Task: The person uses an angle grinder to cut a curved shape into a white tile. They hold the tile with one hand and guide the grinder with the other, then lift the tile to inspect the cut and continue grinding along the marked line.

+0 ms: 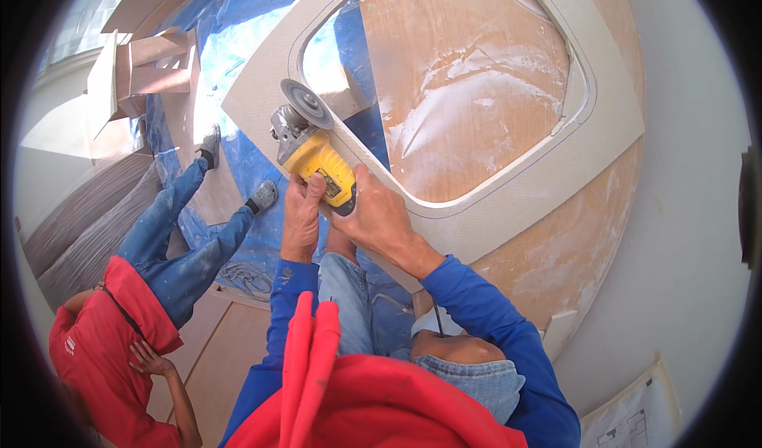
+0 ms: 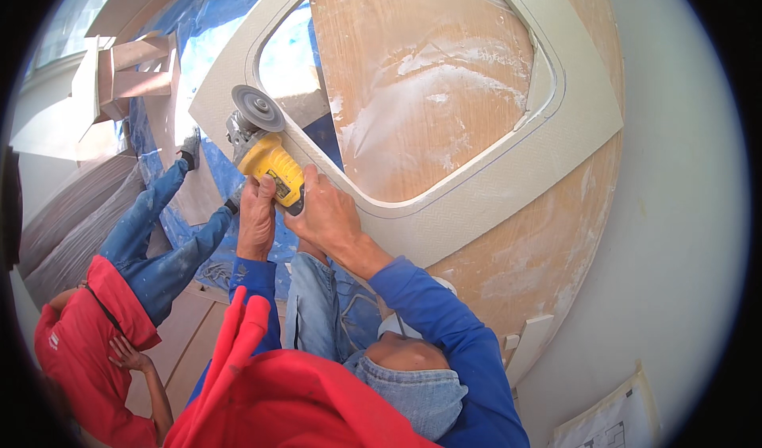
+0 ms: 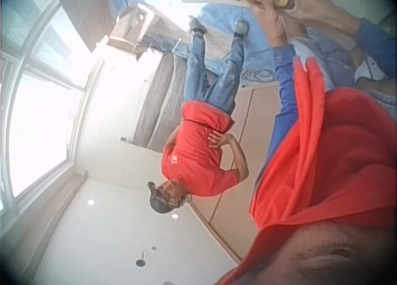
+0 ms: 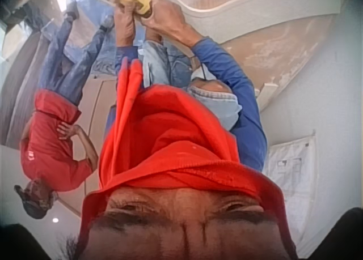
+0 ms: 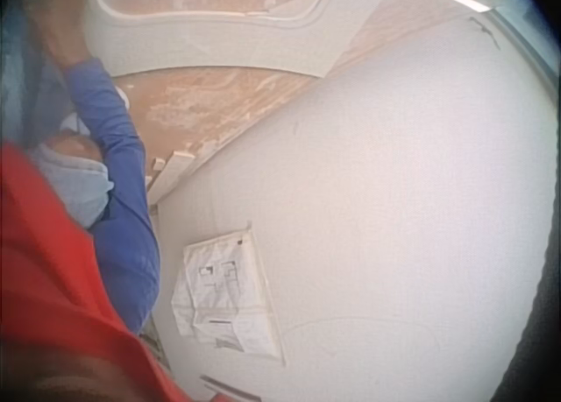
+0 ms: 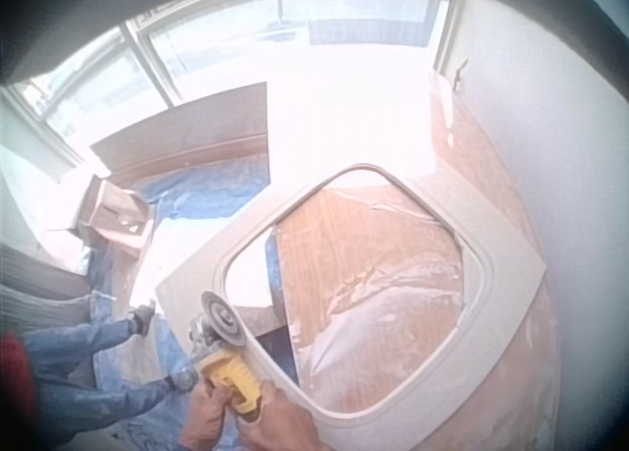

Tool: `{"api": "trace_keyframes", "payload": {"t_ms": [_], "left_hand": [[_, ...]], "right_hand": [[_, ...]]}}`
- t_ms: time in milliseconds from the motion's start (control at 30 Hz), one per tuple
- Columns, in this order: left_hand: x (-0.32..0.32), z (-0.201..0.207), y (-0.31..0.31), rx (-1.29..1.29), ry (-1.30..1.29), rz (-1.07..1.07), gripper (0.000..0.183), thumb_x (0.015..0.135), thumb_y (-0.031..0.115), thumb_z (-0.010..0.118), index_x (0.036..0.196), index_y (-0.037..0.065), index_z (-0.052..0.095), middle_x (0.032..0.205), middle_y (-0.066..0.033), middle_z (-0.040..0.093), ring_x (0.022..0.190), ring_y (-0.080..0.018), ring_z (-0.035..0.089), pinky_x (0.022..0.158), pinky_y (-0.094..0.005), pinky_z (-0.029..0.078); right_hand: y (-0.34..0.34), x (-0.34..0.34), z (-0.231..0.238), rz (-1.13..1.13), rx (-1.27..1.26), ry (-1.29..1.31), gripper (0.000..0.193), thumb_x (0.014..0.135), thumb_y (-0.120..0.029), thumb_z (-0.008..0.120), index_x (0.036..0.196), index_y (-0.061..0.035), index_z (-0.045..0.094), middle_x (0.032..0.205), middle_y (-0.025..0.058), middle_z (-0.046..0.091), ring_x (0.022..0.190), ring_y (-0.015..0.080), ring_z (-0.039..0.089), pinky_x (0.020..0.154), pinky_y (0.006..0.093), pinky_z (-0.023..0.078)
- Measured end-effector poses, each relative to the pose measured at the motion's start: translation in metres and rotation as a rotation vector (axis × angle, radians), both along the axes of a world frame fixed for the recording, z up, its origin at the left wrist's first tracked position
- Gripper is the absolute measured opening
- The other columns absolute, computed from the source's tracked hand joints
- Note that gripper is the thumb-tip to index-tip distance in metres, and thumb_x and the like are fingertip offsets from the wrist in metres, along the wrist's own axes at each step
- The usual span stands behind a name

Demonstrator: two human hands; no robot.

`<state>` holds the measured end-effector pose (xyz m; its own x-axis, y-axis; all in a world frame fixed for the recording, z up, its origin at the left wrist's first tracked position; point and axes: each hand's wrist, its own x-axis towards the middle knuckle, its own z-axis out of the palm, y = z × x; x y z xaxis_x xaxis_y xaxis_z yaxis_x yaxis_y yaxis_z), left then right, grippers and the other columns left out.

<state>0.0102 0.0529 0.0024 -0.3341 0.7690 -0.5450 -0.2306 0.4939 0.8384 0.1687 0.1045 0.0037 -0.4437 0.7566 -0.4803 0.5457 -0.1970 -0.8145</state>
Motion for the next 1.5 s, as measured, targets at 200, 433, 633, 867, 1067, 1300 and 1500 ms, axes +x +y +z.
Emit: {"api": "trace_keyframes", "payload": {"t_ms": [200, 433, 633, 867, 1067, 1300, 1500], "left_hand": [[0.0008, 0.0008, 0.0004, 0.002, 0.003, 0.002, 0.082, 0.107, 0.057, 0.073, 0.157, -0.005, 0.051, 0.148, -0.0145, 0.064, 0.136, -0.0217, 0.061, 0.118, -0.0366, 0.047], [0.0002, 0.0003, 0.0009, -0.001, -0.013, -0.003, 0.084, 0.106, 0.058, 0.073, 0.156, -0.005, 0.050, 0.149, -0.0148, 0.063, 0.138, -0.0223, 0.060, 0.120, -0.0376, 0.045], [0.0017, 0.0014, 0.0015, 0.011, -0.008, 0.000, 0.085, 0.106, 0.058, 0.073, 0.157, -0.005, 0.048, 0.150, -0.0145, 0.063, 0.139, -0.0225, 0.060, 0.121, -0.0380, 0.045], [0.0005, 0.0006, 0.0011, -0.002, 0.003, -0.007, 0.086, 0.106, 0.059, 0.073, 0.158, -0.005, 0.048, 0.149, -0.0147, 0.063, 0.139, -0.0225, 0.060, 0.120, -0.0377, 0.045], [-0.0006, -0.0023, -0.0012, -0.009, 0.029, -0.010, 0.087, 0.105, 0.062, 0.073, 0.157, -0.005, 0.049, 0.149, -0.0150, 0.063, 0.138, -0.0226, 0.060, 0.119, -0.0375, 0.045], [0.0007, -0.0009, -0.0005, 0.003, -0.005, -0.002, 0.085, 0.106, 0.059, 0.073, 0.157, -0.005, 0.049, 0.148, -0.0140, 0.063, 0.137, -0.0221, 0.061, 0.119, -0.0371, 0.047], [0.0033, 0.0017, 0.0013, 0.006, -0.013, 0.009, 0.084, 0.106, 0.057, 0.074, 0.157, -0.005, 0.049, 0.148, -0.0136, 0.064, 0.137, -0.0218, 0.062, 0.118, -0.0369, 0.048]], "right_hand": [[0.0008, -0.0003, 0.0005, 0.004, -0.010, -0.006, 0.062, 0.084, -0.028, 0.086, 0.129, 0.0026, 0.054, 0.106, 0.0305, 0.074, 0.093, 0.0518, 0.076, 0.080, 0.0578, 0.062], [0.0006, -0.0005, 0.0001, 0.010, -0.006, -0.010, 0.063, 0.084, -0.027, 0.085, 0.129, 0.0038, 0.053, 0.106, 0.0314, 0.073, 0.093, 0.0521, 0.076, 0.080, 0.0581, 0.062], [0.0005, -0.0009, -0.0009, 0.017, -0.015, -0.013, 0.063, 0.084, -0.027, 0.085, 0.128, 0.0043, 0.053, 0.106, 0.0315, 0.073, 0.093, 0.0523, 0.076, 0.080, 0.0583, 0.062], [0.0015, -0.0007, -0.0013, 0.013, -0.033, -0.004, 0.064, 0.084, -0.026, 0.086, 0.128, 0.0043, 0.052, 0.107, 0.0320, 0.073, 0.093, 0.0529, 0.076, 0.080, 0.0586, 0.062], [0.0006, -0.0012, -0.0025, 0.019, -0.027, -0.013, 0.065, 0.083, -0.027, 0.086, 0.129, 0.0040, 0.052, 0.107, 0.0319, 0.074, 0.094, 0.0529, 0.076, 0.081, 0.0583, 0.062], [0.0013, -0.0008, -0.0022, 0.023, -0.032, -0.007, 0.065, 0.083, -0.027, 0.085, 0.130, 0.0039, 0.052, 0.107, 0.0318, 0.074, 0.093, 0.0528, 0.076, 0.080, 0.0582, 0.062], [0.0021, -0.0006, -0.0016, 0.027, -0.026, -0.020, 0.066, 0.081, -0.024, 0.086, 0.130, 0.0044, 0.051, 0.107, 0.0318, 0.074, 0.093, 0.0527, 0.076, 0.080, 0.0583, 0.062]]}}
